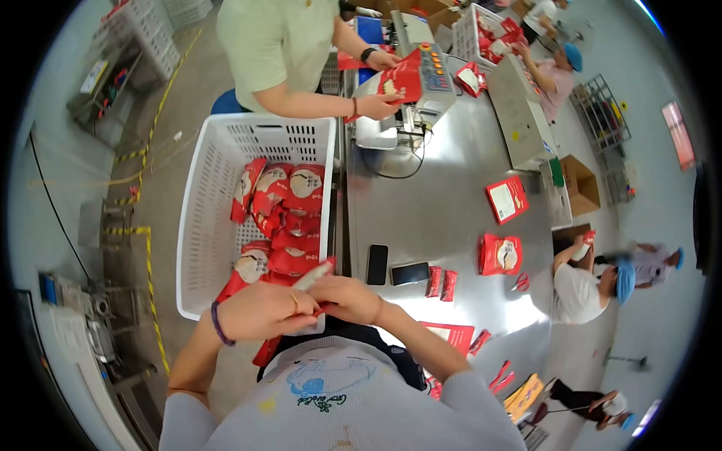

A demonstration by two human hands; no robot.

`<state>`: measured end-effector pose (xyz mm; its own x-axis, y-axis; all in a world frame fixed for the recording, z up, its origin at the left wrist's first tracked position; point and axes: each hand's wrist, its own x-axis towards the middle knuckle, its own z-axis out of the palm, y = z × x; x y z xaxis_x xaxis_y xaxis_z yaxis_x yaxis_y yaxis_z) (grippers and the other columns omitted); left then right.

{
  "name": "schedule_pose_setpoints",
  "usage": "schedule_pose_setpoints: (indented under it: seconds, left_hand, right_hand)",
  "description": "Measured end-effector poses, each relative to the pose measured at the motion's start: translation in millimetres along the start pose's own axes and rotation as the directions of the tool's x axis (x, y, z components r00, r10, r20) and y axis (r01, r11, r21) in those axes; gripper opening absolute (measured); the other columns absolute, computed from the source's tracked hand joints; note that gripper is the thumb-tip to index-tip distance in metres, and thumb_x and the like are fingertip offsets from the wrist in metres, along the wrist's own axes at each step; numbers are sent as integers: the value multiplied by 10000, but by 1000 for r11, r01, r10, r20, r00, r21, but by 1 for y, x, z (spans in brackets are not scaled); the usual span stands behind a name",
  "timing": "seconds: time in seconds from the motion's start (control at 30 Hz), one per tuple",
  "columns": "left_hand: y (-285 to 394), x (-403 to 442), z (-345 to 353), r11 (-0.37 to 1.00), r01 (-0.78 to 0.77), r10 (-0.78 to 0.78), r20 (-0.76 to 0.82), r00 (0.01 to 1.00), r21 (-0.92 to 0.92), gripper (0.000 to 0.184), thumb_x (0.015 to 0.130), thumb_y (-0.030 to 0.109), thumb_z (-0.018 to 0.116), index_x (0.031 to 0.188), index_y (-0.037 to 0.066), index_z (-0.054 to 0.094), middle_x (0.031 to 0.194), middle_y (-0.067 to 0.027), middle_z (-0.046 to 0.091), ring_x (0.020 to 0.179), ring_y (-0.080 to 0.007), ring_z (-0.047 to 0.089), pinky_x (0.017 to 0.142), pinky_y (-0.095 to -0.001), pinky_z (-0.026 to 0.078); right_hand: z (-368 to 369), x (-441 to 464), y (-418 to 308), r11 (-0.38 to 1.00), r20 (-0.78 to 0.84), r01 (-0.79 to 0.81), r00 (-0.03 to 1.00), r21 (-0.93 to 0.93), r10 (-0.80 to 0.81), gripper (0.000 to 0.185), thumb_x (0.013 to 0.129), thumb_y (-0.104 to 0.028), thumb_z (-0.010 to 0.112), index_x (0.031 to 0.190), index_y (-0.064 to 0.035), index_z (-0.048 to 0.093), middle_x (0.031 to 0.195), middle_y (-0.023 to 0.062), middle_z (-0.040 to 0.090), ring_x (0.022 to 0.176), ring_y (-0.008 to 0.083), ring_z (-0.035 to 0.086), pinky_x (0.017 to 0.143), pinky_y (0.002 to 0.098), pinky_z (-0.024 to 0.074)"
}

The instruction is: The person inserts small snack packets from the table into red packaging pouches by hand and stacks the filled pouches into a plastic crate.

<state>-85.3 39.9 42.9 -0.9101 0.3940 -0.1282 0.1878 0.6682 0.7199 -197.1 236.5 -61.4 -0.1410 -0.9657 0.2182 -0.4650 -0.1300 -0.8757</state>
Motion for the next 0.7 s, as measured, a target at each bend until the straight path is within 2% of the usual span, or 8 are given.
schedule_pose_setpoints:
  seconds: [0.07,0.13,0.23,0.37,0.47,0.5,0.6,0.7]
  left_hand:
    - [-38,3,-14,881,127,-158,-30,987,-456,166,937,171,567,984,17,605,921,-65,689,768,-165,674,678,-291,529]
    - [-116,12,3,477,77,-451,-169,876,-875,219,962,216,566,1023,9,604,926,-69,687,789,-149,666,726,-285,542]
    - [-282,34,61,201,48,-824,-142,548,-978,458,901,342,657,1174,-7,542,999,-115,659,846,-214,658,806,-353,550]
    - [-431,86,132,-435,-175,-842,330,426,-883,1130,678,637,761,1374,-118,289,1196,-251,505,1028,-342,589,881,-498,536]
    - [-436,145,121,-511,-178,-836,439,329,-841,1179,603,646,809,1361,-101,303,1132,-239,527,929,-343,607,797,-457,576]
    - [-460,167,137,-511,-285,-859,485,162,-811,921,633,606,815,1178,-55,477,916,-185,590,723,-265,603,697,-388,584]
    - [-556,164,204,-551,-321,-835,505,221,-771,611,704,570,786,884,40,541,676,-87,556,555,-216,533,597,-341,540]
    - [-568,144,206,-478,28,-876,479,63,-878,516,804,513,723,704,85,453,535,-25,480,457,-184,474,478,-343,479]
  right_hand:
    - [-21,-20,-13,991,-122,-133,984,-25,129,270,771,-51,699,1034,-105,670,974,78,674,915,285,641,794,345,508]
    - [-31,-43,-24,928,-325,-370,874,41,362,171,805,-88,726,975,-91,713,861,80,681,751,224,653,660,296,503]
    - [-49,-65,-25,750,-490,-660,666,-37,562,202,757,-207,796,898,-83,724,649,65,621,540,199,579,530,291,467]
    - [-62,-75,-8,551,-575,-816,539,-174,616,218,752,-208,800,918,-82,735,741,98,682,621,215,664,585,295,513]
    - [-73,-77,3,455,-659,-886,396,-91,640,194,786,-100,753,979,-83,741,860,115,722,734,196,706,660,283,538]
    - [-79,-78,8,406,-680,-907,370,-115,633,193,798,-111,744,989,-81,735,863,120,719,748,203,711,662,286,542]
    - [-104,-65,16,372,-772,-928,263,-38,579,165,845,-156,710,972,-52,727,748,120,698,644,190,682,587,286,505]
    - [-127,-64,34,369,-859,-925,263,-94,440,200,847,-191,712,981,-42,713,686,130,672,584,187,661,549,296,489]
